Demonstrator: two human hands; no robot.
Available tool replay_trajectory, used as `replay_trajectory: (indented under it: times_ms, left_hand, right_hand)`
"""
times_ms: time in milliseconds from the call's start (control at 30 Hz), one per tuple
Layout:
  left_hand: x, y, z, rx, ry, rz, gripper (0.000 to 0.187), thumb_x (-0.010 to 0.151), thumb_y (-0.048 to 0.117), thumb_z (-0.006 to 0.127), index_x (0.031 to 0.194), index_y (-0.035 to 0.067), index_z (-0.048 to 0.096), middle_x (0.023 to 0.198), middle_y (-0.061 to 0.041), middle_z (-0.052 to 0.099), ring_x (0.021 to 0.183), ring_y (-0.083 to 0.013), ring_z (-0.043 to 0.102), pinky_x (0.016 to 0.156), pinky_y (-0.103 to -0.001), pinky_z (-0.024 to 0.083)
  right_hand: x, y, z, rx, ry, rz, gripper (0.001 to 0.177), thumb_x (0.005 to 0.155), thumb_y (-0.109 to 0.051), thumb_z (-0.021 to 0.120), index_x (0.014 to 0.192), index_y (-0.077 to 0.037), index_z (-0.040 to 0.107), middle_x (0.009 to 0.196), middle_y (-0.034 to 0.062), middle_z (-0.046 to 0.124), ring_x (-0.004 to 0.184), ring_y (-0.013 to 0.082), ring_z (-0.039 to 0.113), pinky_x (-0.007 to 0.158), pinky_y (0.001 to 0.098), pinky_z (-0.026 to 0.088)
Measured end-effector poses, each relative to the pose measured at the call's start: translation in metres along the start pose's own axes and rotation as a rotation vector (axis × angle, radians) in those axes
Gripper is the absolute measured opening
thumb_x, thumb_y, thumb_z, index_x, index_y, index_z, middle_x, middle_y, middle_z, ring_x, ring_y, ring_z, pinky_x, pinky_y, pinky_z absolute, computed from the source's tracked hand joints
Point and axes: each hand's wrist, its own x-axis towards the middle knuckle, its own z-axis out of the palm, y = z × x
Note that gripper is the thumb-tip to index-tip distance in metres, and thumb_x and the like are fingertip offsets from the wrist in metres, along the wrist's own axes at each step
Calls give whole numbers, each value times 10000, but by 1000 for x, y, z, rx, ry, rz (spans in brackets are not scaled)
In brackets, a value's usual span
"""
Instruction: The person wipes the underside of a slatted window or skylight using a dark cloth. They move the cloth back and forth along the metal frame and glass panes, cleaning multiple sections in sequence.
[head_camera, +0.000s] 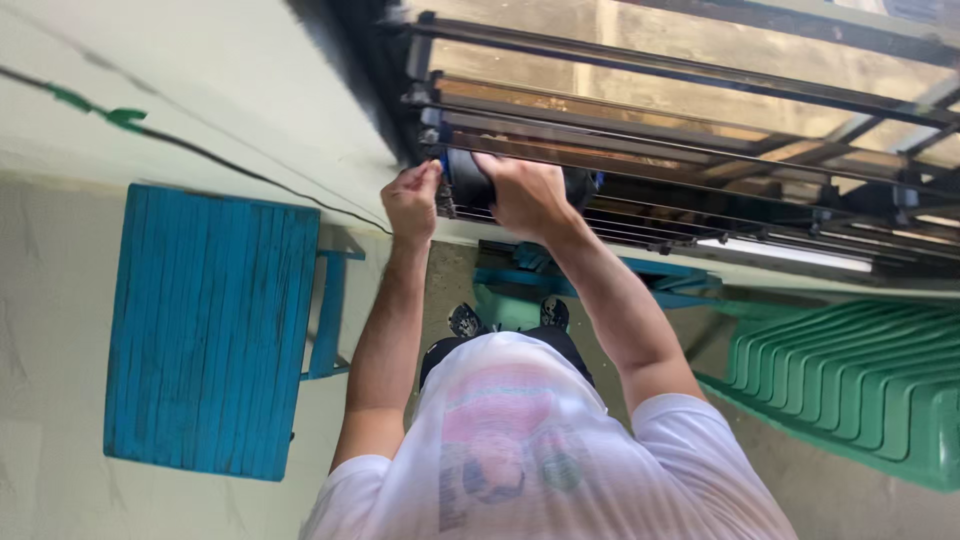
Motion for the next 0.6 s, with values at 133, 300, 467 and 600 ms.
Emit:
replay_trajectory:
  times_ms: [133,300,467,600]
  left_hand:
    - [-2,-7,-2,67,-45,102,117,948,51,729,1006,-34,783,880,-49,773,766,-91,692,696,-218,540]
    - [-2,-11,3,25,-14,28,132,967,68,713,1035,-17,787,810,-22,733,679,-69,602,606,-218,476]
    - [-4,-12,5,-31,-9,80,133,951,88,791,988,-39,778,848,-50,743,757,-99,655,674,-240,518]
    - [-6,1,7,87,60,93,172,926,131,797,1001,-22,811,842,-51,763,751,-103,688,707,-236,557]
  right_hand:
    - [37,-30,-9,24,-243,169,545,768,-193,793,1294,-143,660,1198,167,699,1128,372,648,914,519,517]
    - [15,-44,-25,-72,-15,-18,804,547,-176,769,1338,-125,634,1177,160,719,1069,344,676,893,564,516]
    - [51,-21,9,114,-456,423,354,979,-289,680,1257,-70,683,1200,194,723,1063,348,712,868,480,571]
    - [15,36,36,-169,-429,294,476,956,-417,570,1214,-43,709,1182,204,712,1064,353,689,879,508,553]
